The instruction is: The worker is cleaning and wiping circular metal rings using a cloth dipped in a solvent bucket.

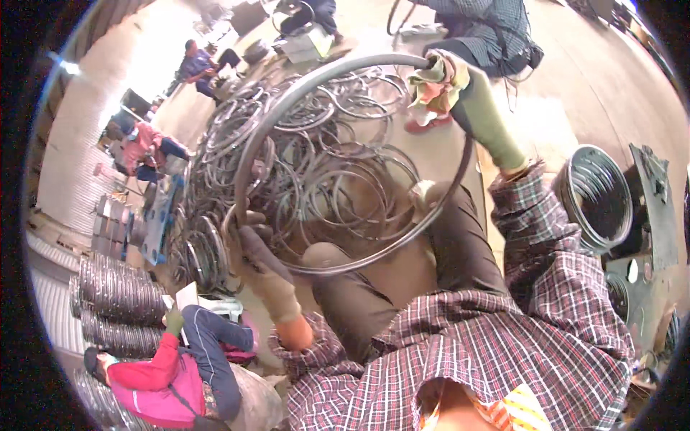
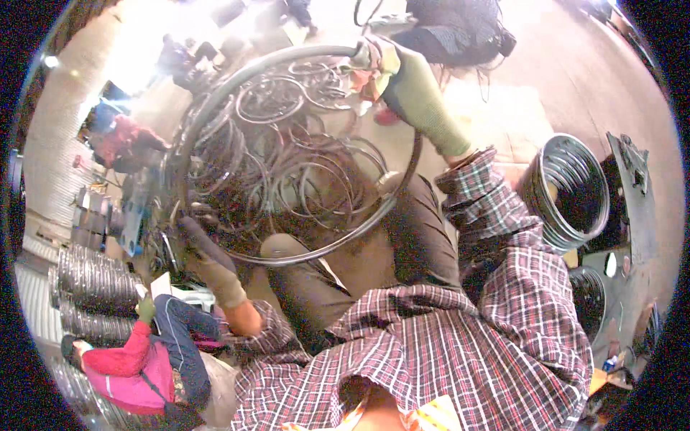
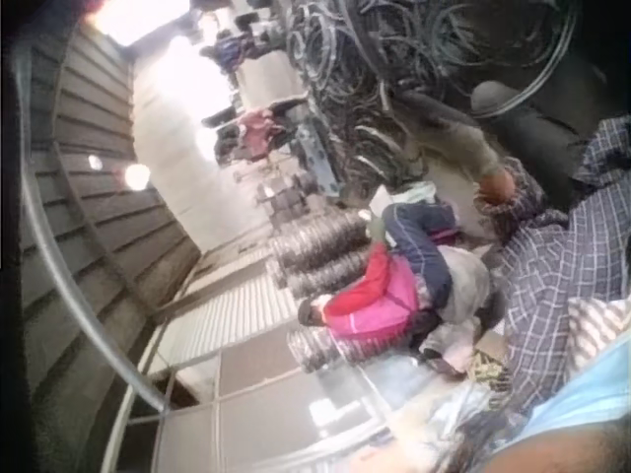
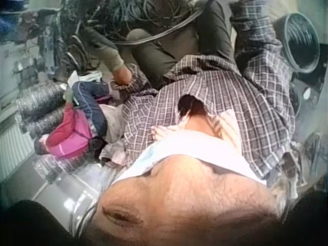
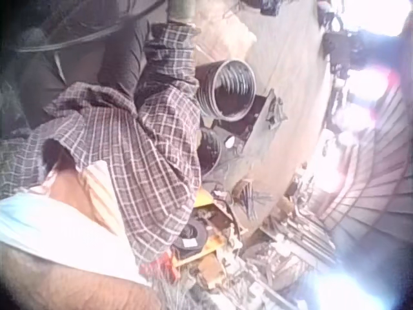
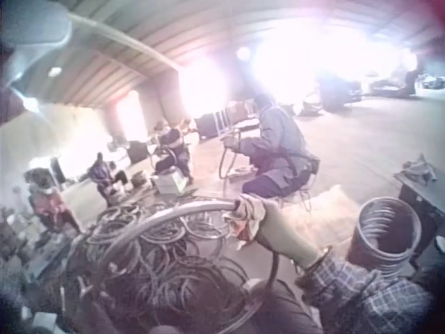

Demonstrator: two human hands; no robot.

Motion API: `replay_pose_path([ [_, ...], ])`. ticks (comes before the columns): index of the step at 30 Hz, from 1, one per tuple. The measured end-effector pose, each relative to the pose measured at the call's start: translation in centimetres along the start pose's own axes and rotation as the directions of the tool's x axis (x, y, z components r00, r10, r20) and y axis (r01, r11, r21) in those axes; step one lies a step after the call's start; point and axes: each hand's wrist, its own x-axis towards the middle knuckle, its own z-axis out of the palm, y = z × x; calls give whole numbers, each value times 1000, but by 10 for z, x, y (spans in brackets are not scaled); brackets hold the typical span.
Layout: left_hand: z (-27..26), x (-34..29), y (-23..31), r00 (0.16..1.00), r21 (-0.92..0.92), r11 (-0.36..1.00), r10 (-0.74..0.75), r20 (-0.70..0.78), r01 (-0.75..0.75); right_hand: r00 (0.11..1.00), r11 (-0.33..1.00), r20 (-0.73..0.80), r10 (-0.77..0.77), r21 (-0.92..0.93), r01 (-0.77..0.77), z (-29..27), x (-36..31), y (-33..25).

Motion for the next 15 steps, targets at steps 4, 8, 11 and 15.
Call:
replay_pose_path([
  [4,12,14,45,820,484,677,543,181,-555,939,917,214,-269,-242,318,-3,44,-52],
  [8,48,36,69,667,468,507,687,288,-724,874,795,462,-151,-469,385,28,44,-80],
  [11,70,39,63,747,296,707,490,450,-642,822,721,397,-409,-411,558,46,36,-61],
  [15,62,45,51,761,412,640,535,366,-649,884,890,414,-216,-290,353,16,16,-27],
])
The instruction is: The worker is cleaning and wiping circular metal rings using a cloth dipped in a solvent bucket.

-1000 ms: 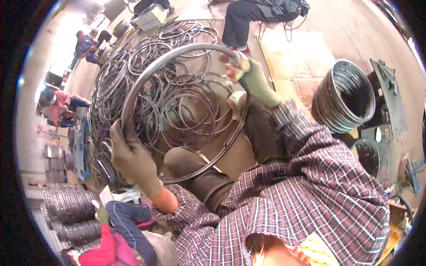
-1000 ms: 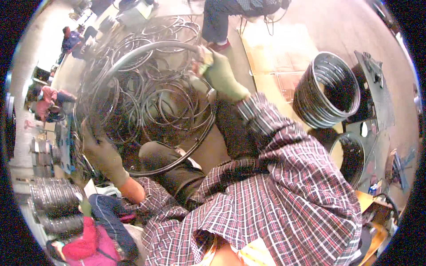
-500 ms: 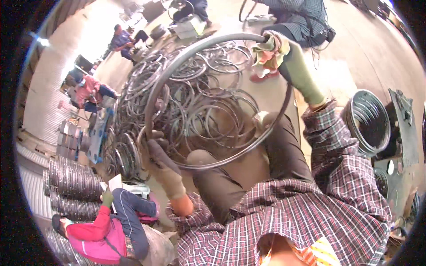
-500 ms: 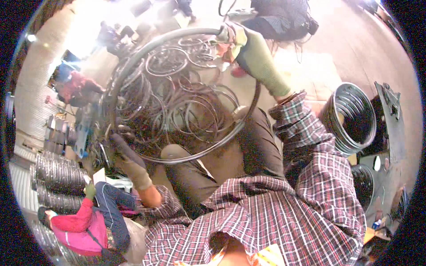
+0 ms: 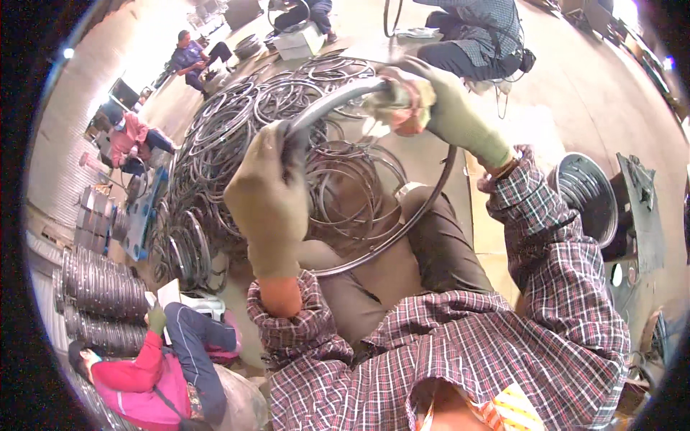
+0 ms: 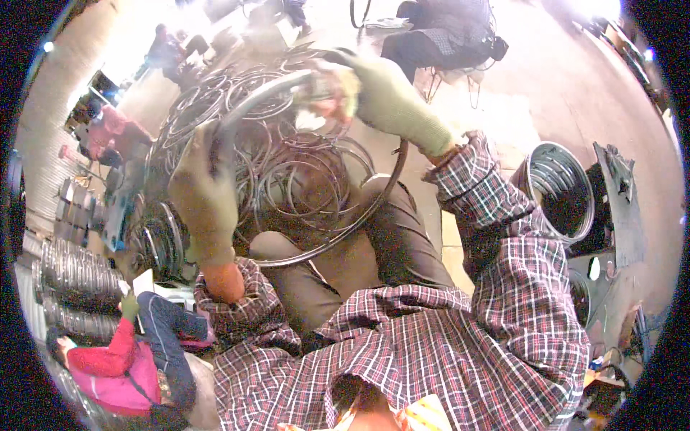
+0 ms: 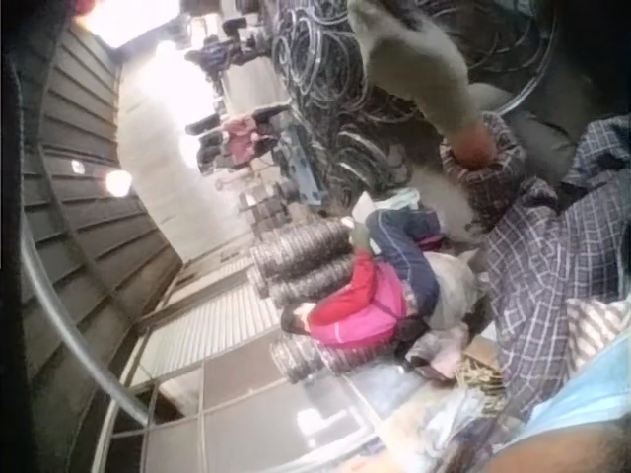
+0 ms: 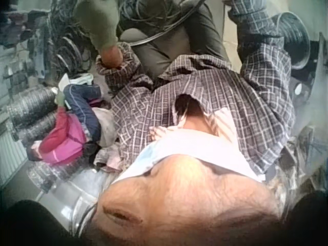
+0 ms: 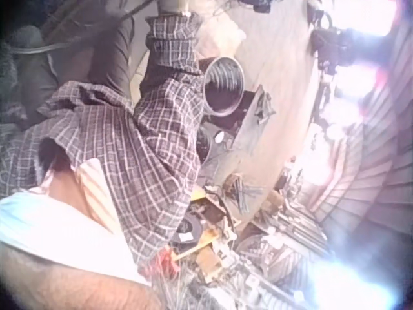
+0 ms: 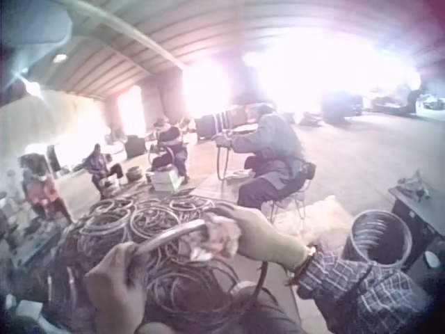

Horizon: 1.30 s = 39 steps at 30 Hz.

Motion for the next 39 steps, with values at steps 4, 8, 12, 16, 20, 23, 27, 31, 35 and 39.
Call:
replay_pose_path([
  [4,11,1,-8,995,0,995,-97,15,97,949,969,-214,232,136,-206,25,-61,63],
  [8,5,0,-4,999,136,990,24,48,-30,958,972,-204,203,-77,-223,18,-15,23],
  [12,2,0,-3,990,183,973,143,-17,-137,934,885,-102,-343,-369,285,20,43,-14],
  [16,-5,-18,-19,997,164,986,-47,54,38,987,995,-134,90,61,-83,26,1,9],
  [20,-4,-18,-11,1000,158,987,-6,19,3,755,447,44,654,783,-432,63,-109,42],
  [23,-1,-7,-5,996,279,960,-13,91,-13,668,359,79,740,793,-492,73,-132,61],
  [27,2,-7,0,997,196,977,74,36,-80,876,895,-263,404,312,-319,33,-37,31],
  [31,-8,-6,10,998,117,993,11,59,-18,932,946,-245,-268,-252,206,14,32,-31],
  [35,-4,-24,-11,994,97,990,-105,-7,105,906,905,-196,374,292,-311,53,-55,41],
  [39,-2,-5,4,1000,204,979,3,30,-9,650,503,-68,757,695,-514,86,-140,58],
])
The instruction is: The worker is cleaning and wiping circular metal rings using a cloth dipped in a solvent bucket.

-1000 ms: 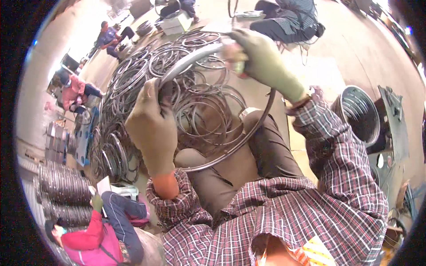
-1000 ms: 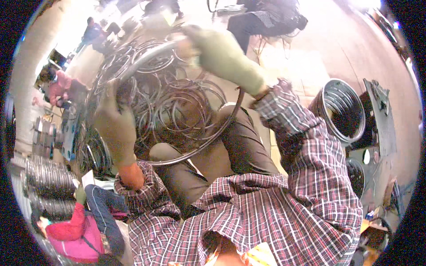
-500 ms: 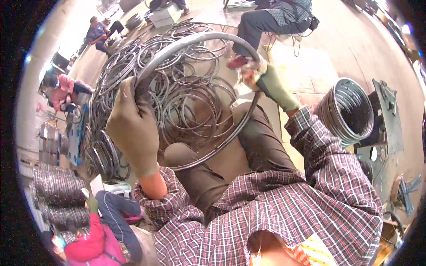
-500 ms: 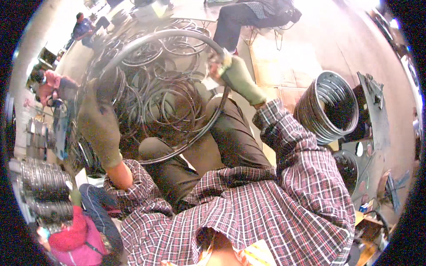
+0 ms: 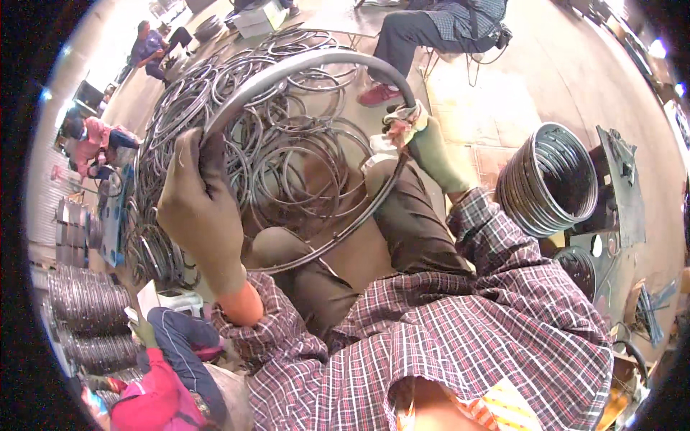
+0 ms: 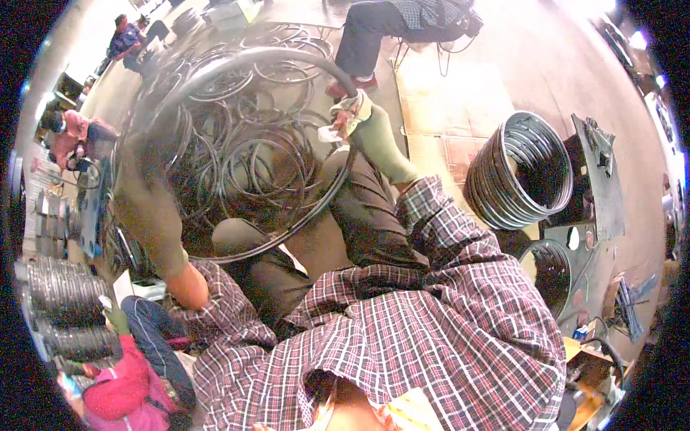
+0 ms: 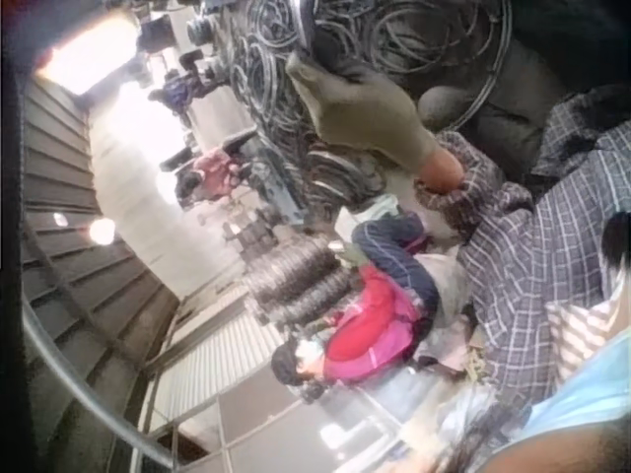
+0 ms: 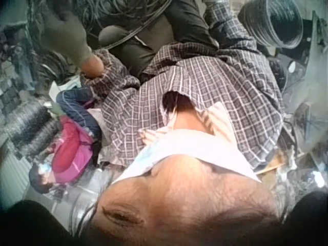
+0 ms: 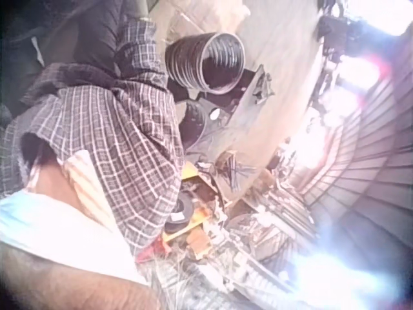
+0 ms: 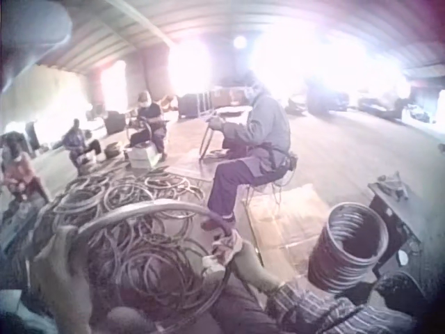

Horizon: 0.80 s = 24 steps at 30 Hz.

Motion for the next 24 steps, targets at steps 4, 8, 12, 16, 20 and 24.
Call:
replay_pose_path([
  [4,2,0,-7,999,33,999,-24,23,23,934,904,36,-355,-243,353,29,35,-77],
  [8,1,-8,-6,1000,-81,997,0,6,0,445,170,463,-767,-521,836,84,50,-182],
  [12,0,-12,-13,998,-59,997,-47,33,49,734,567,196,-650,-519,640,65,57,-114],
  [16,7,-10,-13,998,1,998,-66,16,66,1000,955,15,4,297,-8,15,12,-21],
  [20,17,-7,-17,999,3,1000,12,-45,-11,999,983,-6,-41,-181,39,6,22,-33],
  [24,4,-18,-26,999,-23,1000,11,-41,-12,750,509,279,-600,-590,627,77,33,-178],
])
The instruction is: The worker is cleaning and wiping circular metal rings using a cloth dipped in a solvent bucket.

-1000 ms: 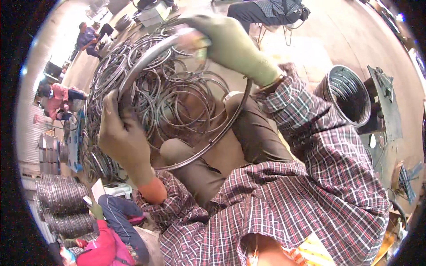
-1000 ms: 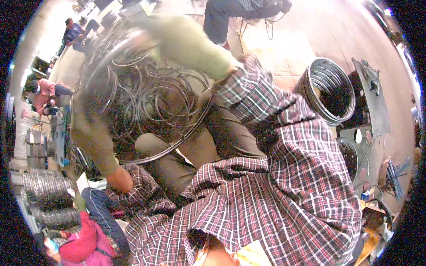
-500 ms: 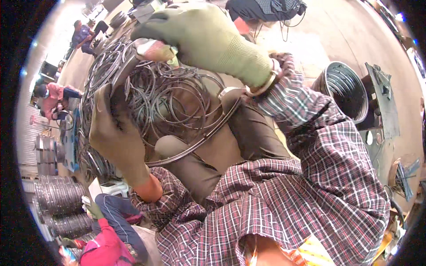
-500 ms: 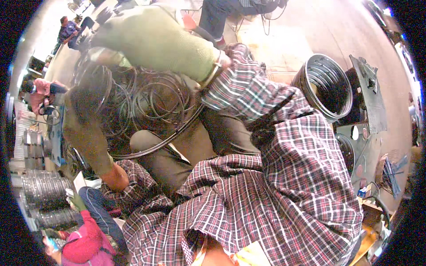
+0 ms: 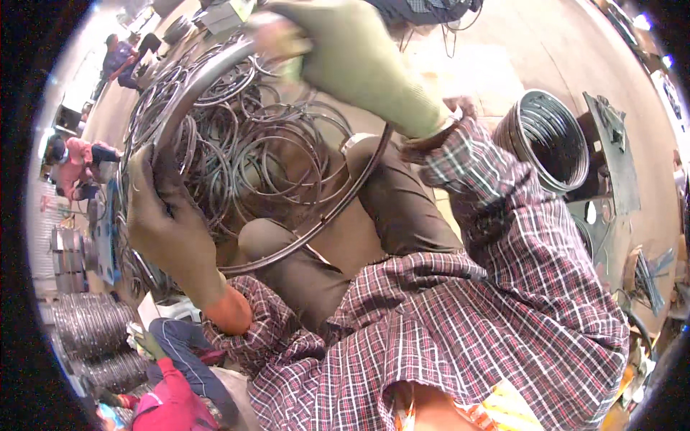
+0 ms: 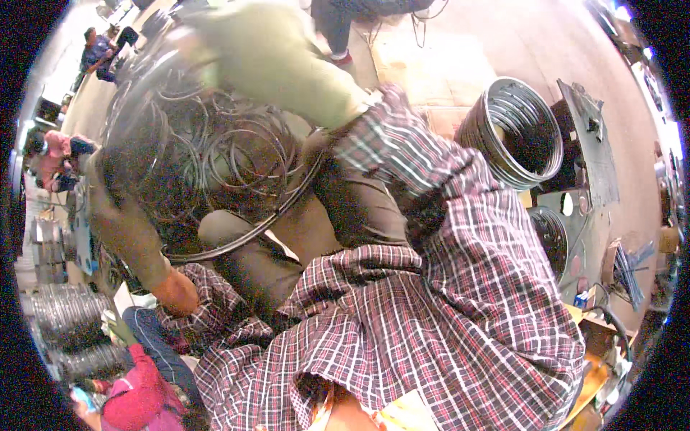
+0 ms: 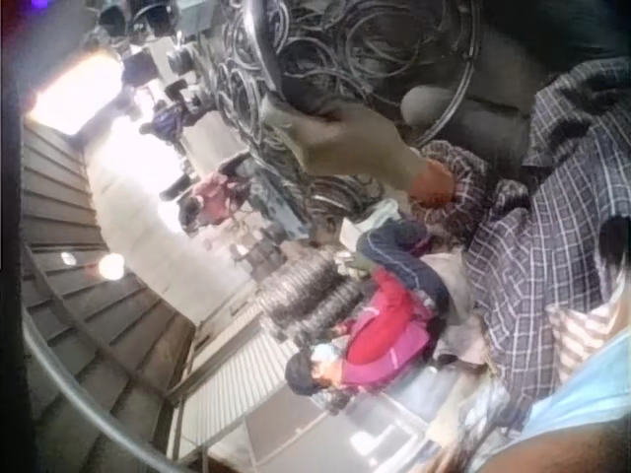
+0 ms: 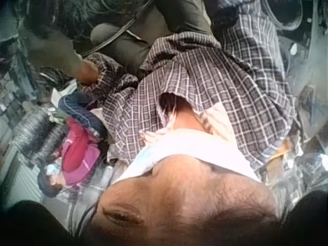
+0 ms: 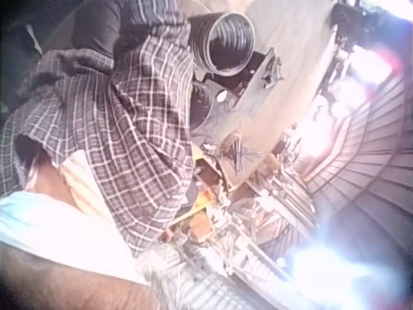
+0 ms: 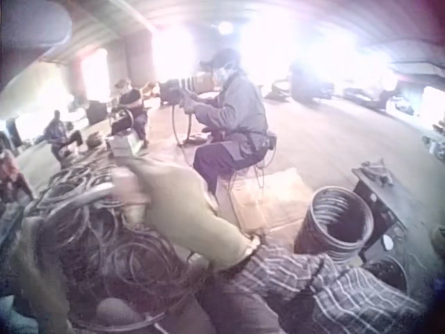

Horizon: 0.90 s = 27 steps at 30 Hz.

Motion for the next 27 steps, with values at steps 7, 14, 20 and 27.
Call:
replay_pose_path([
  [7,14,9,0,993,64,992,-108,45,105,967,956,-43,252,165,-242,54,-66,111],
  [14,33,-24,-67,990,62,988,-141,4,140,766,527,96,636,671,-521,78,-179,87],
  [20,39,-28,-64,949,-39,950,-307,64,310,692,360,130,710,778,-515,81,-169,82],
  [27,53,-47,-98,919,-19,922,-383,99,386,752,307,135,645,856,-417,93,-163,83],
])
